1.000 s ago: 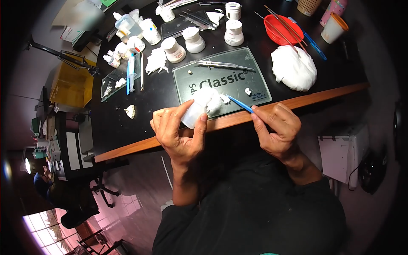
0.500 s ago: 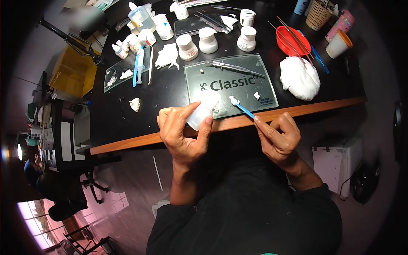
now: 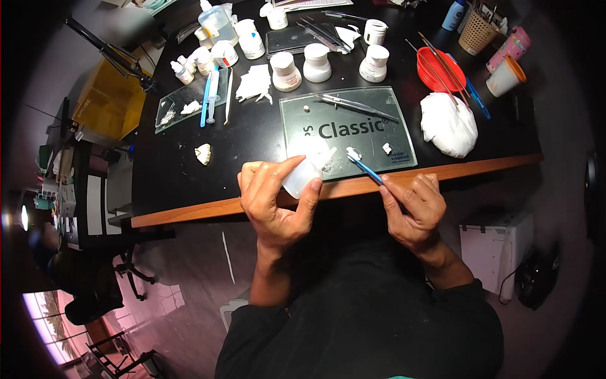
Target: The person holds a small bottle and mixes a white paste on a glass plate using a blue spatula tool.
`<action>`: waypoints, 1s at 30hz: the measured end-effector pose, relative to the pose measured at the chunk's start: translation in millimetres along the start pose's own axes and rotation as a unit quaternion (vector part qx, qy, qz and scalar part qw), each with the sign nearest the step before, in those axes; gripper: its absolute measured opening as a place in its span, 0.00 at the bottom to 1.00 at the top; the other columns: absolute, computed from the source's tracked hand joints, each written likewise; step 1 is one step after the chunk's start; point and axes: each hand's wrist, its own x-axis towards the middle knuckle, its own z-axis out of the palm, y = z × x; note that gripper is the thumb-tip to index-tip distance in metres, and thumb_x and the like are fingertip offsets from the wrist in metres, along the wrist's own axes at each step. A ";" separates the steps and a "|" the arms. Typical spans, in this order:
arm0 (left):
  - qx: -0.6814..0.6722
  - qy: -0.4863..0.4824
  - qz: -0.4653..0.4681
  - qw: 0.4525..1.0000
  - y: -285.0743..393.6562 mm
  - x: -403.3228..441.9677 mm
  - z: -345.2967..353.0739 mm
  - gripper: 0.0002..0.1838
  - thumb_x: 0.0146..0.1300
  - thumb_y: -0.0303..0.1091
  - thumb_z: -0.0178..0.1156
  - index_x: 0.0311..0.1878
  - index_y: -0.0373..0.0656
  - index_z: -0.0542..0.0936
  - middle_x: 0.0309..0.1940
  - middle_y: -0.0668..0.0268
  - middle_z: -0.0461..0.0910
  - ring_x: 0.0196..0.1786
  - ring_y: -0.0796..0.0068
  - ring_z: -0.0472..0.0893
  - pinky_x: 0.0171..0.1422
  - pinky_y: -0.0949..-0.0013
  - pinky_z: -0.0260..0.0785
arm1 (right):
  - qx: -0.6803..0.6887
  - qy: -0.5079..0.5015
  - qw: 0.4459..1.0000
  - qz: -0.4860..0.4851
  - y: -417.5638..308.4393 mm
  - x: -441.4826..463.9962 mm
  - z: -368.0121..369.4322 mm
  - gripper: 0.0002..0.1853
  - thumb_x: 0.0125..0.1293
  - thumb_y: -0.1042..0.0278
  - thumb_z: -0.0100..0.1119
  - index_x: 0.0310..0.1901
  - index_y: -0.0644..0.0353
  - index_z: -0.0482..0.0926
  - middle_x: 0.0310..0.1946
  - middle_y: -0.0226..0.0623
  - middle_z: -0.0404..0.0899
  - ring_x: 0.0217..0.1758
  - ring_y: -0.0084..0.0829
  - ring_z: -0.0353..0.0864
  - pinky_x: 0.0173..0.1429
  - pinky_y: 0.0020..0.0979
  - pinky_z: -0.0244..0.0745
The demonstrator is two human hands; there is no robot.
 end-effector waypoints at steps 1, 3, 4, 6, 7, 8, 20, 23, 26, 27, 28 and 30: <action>-0.013 -0.002 -0.008 1.000 -1.6 -0.5 -0.9 0.18 0.66 0.34 0.78 0.55 0.34 0.92 0.37 0.62 0.84 0.45 0.65 0.76 0.55 0.64 0.69 | 0.006 0.005 1.000 0.008 -0.2 0.3 -0.1 0.13 0.64 0.78 0.82 0.50 0.61 0.95 0.23 0.26 0.72 0.25 0.30 0.69 0.39 0.37 0.60; -0.040 0.003 -0.028 0.999 -1.8 0.5 -0.5 0.18 0.66 0.34 0.79 0.55 0.35 0.92 0.37 0.62 0.85 0.45 0.65 0.76 0.55 0.64 0.69 | 0.019 0.015 0.999 0.023 -0.4 1.8 -0.5 0.11 0.64 0.78 0.81 0.49 0.62 0.95 0.23 0.26 0.73 0.24 0.30 0.70 0.39 0.37 0.60; -0.053 0.009 -0.042 0.998 -0.4 1.2 -0.6 0.17 0.64 0.33 0.80 0.54 0.36 0.92 0.37 0.62 0.86 0.45 0.64 0.76 0.54 0.63 0.70 | 0.019 0.011 0.999 0.025 0.0 2.9 -0.9 0.11 0.64 0.78 0.81 0.48 0.62 0.95 0.23 0.27 0.74 0.24 0.30 0.70 0.39 0.37 0.60; -0.065 0.013 -0.059 0.996 0.2 1.1 -1.9 0.17 0.63 0.32 0.80 0.54 0.37 0.92 0.37 0.62 0.86 0.44 0.63 0.76 0.53 0.62 0.70 | 0.020 0.002 0.999 0.029 -0.2 5.0 -1.4 0.10 0.65 0.79 0.81 0.48 0.63 0.95 0.22 0.28 0.75 0.23 0.30 0.71 0.39 0.37 0.60; -0.066 0.011 -0.060 0.996 -0.5 1.3 -2.5 0.17 0.64 0.32 0.80 0.54 0.37 0.92 0.37 0.62 0.86 0.44 0.63 0.76 0.53 0.62 0.70 | 0.014 -0.003 0.999 0.033 -1.3 6.6 -3.3 0.10 0.65 0.78 0.81 0.48 0.64 0.95 0.22 0.29 0.75 0.23 0.30 0.71 0.38 0.37 0.61; -0.067 0.010 -0.061 0.996 -1.0 1.5 -2.6 0.16 0.64 0.32 0.80 0.54 0.37 0.92 0.37 0.62 0.86 0.44 0.63 0.76 0.53 0.62 0.70 | 0.008 -0.008 0.999 0.037 -2.6 8.7 -6.4 0.10 0.65 0.78 0.81 0.48 0.64 0.95 0.22 0.29 0.75 0.23 0.30 0.71 0.38 0.37 0.61; -0.057 0.007 -0.051 0.997 0.0 3.3 -2.8 0.16 0.64 0.32 0.79 0.54 0.38 0.92 0.36 0.61 0.86 0.43 0.62 0.76 0.52 0.62 0.71 | 0.000 -0.054 0.997 0.052 1.3 15.2 -16.4 0.10 0.68 0.75 0.79 0.50 0.67 0.95 0.22 0.35 0.75 0.22 0.36 0.74 0.32 0.40 0.66; -0.054 0.010 -0.047 0.997 -0.5 3.2 -2.3 0.16 0.64 0.32 0.79 0.54 0.38 0.92 0.36 0.61 0.86 0.43 0.62 0.76 0.52 0.62 0.71 | 0.002 -0.047 0.998 0.042 4.1 12.7 -12.2 0.10 0.68 0.75 0.79 0.49 0.67 0.95 0.22 0.35 0.75 0.23 0.36 0.73 0.32 0.41 0.64; -0.053 0.010 -0.048 0.997 -0.2 3.2 -1.7 0.16 0.64 0.32 0.80 0.53 0.38 0.92 0.36 0.61 0.86 0.43 0.62 0.77 0.52 0.62 0.71 | -0.008 -0.042 0.999 0.030 4.4 11.5 -11.4 0.10 0.68 0.75 0.79 0.49 0.67 0.95 0.22 0.33 0.74 0.23 0.34 0.72 0.33 0.40 0.62; -0.051 0.010 -0.047 0.998 -0.2 3.2 -1.6 0.16 0.64 0.32 0.80 0.53 0.38 0.92 0.36 0.61 0.86 0.43 0.62 0.77 0.52 0.62 0.71 | -0.015 -0.043 0.999 0.026 4.0 11.6 -11.5 0.10 0.68 0.75 0.79 0.49 0.67 0.95 0.22 0.33 0.74 0.23 0.34 0.72 0.34 0.40 0.62; -0.049 0.010 -0.046 0.998 -0.1 3.0 -1.7 0.16 0.64 0.32 0.80 0.53 0.38 0.92 0.36 0.61 0.86 0.43 0.62 0.77 0.52 0.62 0.71 | -0.017 -0.044 0.999 0.021 3.6 11.8 -11.1 0.10 0.68 0.75 0.79 0.49 0.66 0.95 0.22 0.32 0.74 0.23 0.33 0.72 0.35 0.39 0.61; -0.047 0.009 -0.045 0.998 0.0 3.0 -1.7 0.16 0.64 0.32 0.80 0.53 0.38 0.92 0.37 0.61 0.87 0.44 0.62 0.78 0.52 0.62 0.71 | -0.020 -0.044 0.999 0.010 3.3 12.2 -10.6 0.09 0.68 0.75 0.80 0.49 0.66 0.95 0.22 0.31 0.74 0.23 0.32 0.72 0.36 0.39 0.59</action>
